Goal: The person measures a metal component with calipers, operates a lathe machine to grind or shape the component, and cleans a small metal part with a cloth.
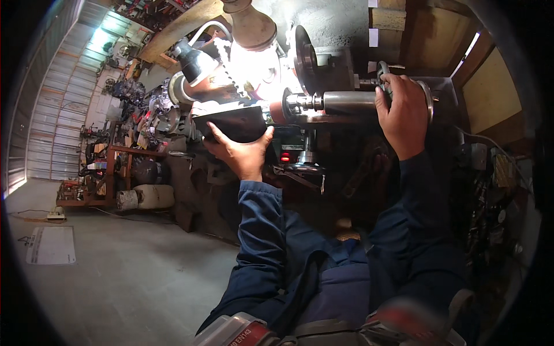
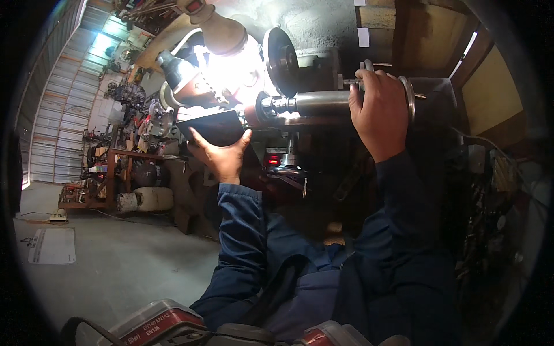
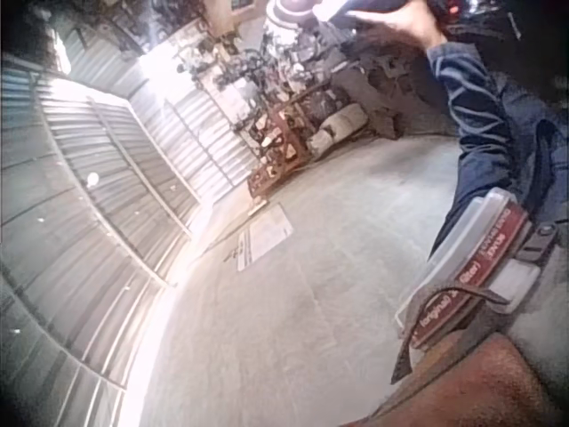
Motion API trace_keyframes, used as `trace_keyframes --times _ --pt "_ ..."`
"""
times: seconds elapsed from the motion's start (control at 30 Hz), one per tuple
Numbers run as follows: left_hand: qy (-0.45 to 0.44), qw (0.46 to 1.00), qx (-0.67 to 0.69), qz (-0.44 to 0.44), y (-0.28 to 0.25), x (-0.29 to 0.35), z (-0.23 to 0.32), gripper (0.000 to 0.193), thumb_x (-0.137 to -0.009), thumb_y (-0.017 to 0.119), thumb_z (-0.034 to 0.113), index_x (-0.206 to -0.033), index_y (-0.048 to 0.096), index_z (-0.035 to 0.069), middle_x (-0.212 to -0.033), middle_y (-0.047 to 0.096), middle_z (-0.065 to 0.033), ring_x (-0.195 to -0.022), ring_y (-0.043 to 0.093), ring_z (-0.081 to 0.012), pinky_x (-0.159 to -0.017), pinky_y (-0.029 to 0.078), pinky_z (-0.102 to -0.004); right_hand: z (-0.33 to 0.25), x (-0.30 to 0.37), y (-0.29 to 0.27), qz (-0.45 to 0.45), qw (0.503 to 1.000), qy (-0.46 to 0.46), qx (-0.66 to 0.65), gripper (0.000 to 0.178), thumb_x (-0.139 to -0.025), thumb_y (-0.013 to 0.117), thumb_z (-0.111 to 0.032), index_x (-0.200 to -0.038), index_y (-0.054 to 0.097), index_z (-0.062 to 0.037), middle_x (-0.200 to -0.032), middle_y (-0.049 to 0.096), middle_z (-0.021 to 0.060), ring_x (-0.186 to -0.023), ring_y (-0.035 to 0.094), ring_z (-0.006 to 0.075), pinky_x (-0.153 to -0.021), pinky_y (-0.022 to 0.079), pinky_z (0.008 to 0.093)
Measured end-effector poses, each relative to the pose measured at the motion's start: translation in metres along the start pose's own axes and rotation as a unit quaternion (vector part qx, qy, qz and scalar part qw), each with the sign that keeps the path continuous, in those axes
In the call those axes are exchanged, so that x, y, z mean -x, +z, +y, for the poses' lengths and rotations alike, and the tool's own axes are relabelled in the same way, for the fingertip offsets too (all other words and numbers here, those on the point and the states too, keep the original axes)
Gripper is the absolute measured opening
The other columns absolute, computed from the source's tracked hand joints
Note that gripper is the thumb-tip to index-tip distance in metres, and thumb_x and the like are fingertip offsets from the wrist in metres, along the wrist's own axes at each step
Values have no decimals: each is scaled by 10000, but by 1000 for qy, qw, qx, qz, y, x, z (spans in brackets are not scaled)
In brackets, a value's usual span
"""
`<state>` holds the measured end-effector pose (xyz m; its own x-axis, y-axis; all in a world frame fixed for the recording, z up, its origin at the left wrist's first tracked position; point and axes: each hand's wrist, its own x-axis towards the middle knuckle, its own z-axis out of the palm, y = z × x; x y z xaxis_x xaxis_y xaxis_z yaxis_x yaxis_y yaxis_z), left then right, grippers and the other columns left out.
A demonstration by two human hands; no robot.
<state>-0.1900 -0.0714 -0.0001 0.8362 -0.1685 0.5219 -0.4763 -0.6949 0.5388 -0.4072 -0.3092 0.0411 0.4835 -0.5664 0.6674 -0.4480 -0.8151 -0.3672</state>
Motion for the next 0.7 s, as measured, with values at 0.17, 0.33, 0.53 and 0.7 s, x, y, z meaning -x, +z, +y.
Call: trace_keyframes --times 0.17,0.33,0.53,0.7 --pt "1 999 -54 5 2 0 -1 1419 -433 967 460 -1536 151 95 -1472 123 -432 -1403 161 -534 -1126 207 -615 2 1 2 0 1000 -2 -2 245 -837 672 -165 -1047 616 -50 -941 627 122 -942 586 327 -875 437 450" --pt "1 996 -93 5 3 0 2 1422 -426 961 484 -1538 156 112 -1472 130 -431 -1405 162 -535 -1126 184 -635 4 1 3 -1 1000 -3 -9 258 -835 678 -169 -1053 613 -47 -946 629 122 -941 589 332 -888 437 450" --pt "0 994 -111 2 2 1 9 1434 -416 946 530 -1545 158 129 -1473 159 -419 -1419 154 -523 -1124 123 -678 5 3 4 10 1000 -12 -13 268 -831 690 -172 -1057 612 -50 -965 630 120 -959 588 329 -934 433 449" --pt "-18 987 -161 -9 2 2 13 1438 -411 929 567 -1549 159 144 -1485 176 -400 -1429 174 -492 -1123 109 -680 4 2 3 7 1000 -8 -12 271 -830 692 -172 -1056 609 -47 -963 627 118 -963 586 326 -952 424 457"
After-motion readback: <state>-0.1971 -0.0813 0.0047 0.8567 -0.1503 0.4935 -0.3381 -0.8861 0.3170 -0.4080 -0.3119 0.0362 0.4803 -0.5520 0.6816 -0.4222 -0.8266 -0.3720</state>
